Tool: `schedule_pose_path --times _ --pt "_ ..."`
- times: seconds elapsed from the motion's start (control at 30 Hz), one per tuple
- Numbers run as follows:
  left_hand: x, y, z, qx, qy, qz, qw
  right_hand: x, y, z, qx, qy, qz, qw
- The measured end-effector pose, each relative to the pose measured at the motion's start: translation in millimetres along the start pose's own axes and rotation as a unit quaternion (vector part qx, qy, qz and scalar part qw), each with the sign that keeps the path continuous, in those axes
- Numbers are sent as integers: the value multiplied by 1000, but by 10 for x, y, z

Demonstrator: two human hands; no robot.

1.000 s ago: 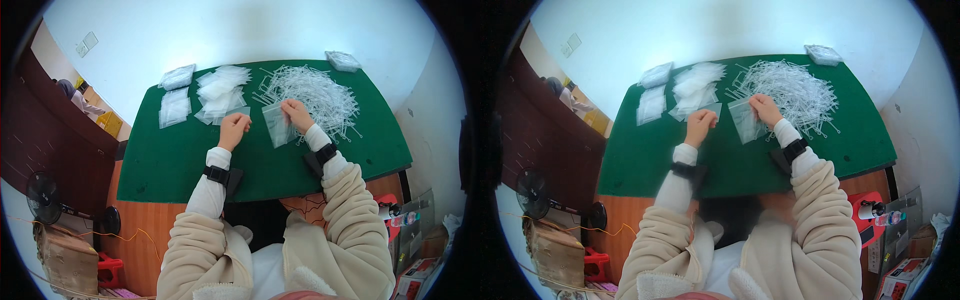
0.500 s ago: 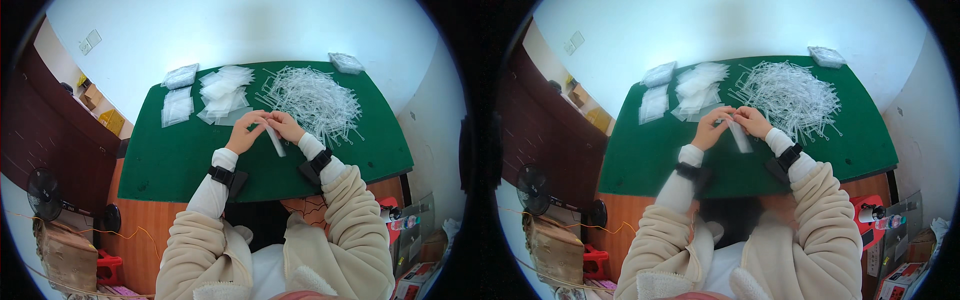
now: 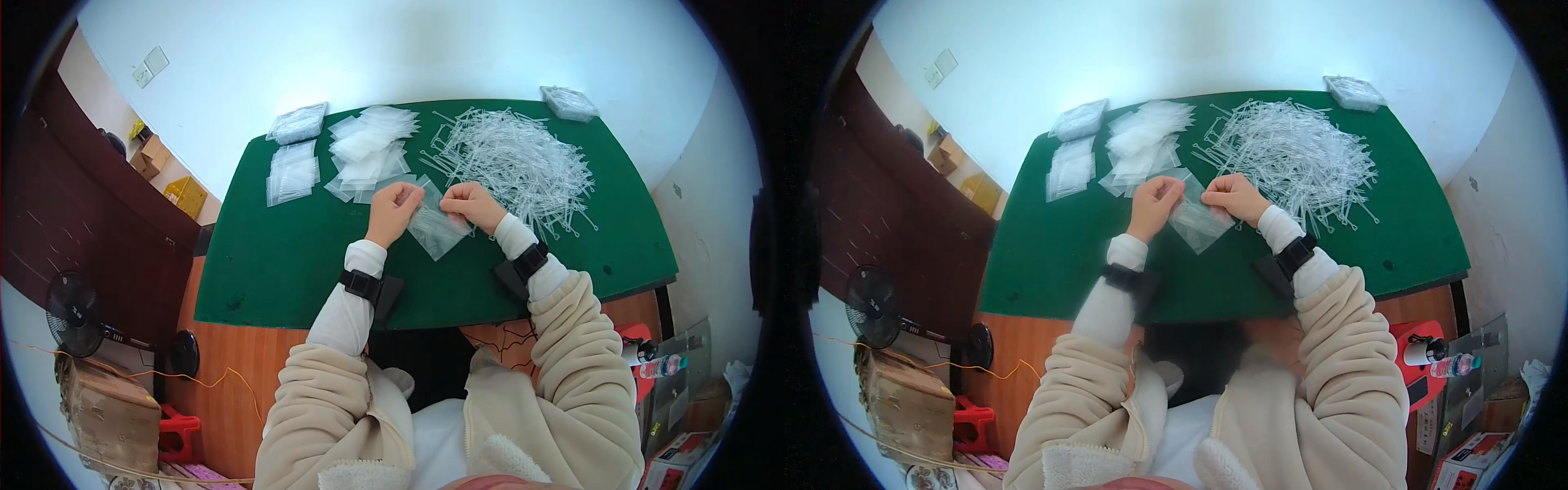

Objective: Packaging small white strips into plastic bags at a workstation.

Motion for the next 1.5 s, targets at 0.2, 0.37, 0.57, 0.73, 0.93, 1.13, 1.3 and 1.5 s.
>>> schedule_pose_path --times 0.2,0.37,0.57,0.73,0.93,1.13,1.3,1.5 --pt "10 -26 30 9 43 33 999 15 -16 89 -31 31 -65 997" --pt "68 -186 39 -5 38 85 996 -1 -8 34 -4 61 -62 996" --pt "26 -171 99 -37 41 91 994 1 -63 66 81 108 -50 990" --pt "24 -134 50 -149 -43 81 985 -4 -28 67 156 135 -77 976" --pt "40 -160 77 -196 10 124 973 -2 67 46 191 133 -98 967" --pt "39 -156 111 -205 14 133 970 -12 190 32 216 123 -121 961" --pt "17 -96 126 -210 5 99 973 -23 262 -29 168 84 -123 974" --pt "-28 11 135 -144 28 38 988 -36 306 -124 106 42 -113 987"
Point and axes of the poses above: each hand's wrist, its own x-axis away from the middle knuckle, its own y-axis out of the back of the hand, z = x × y, the point moved 5 cm from there along -x, towards the middle knuckle, and after that the axes turned 9 degrees about y, right-handed, at the moved point
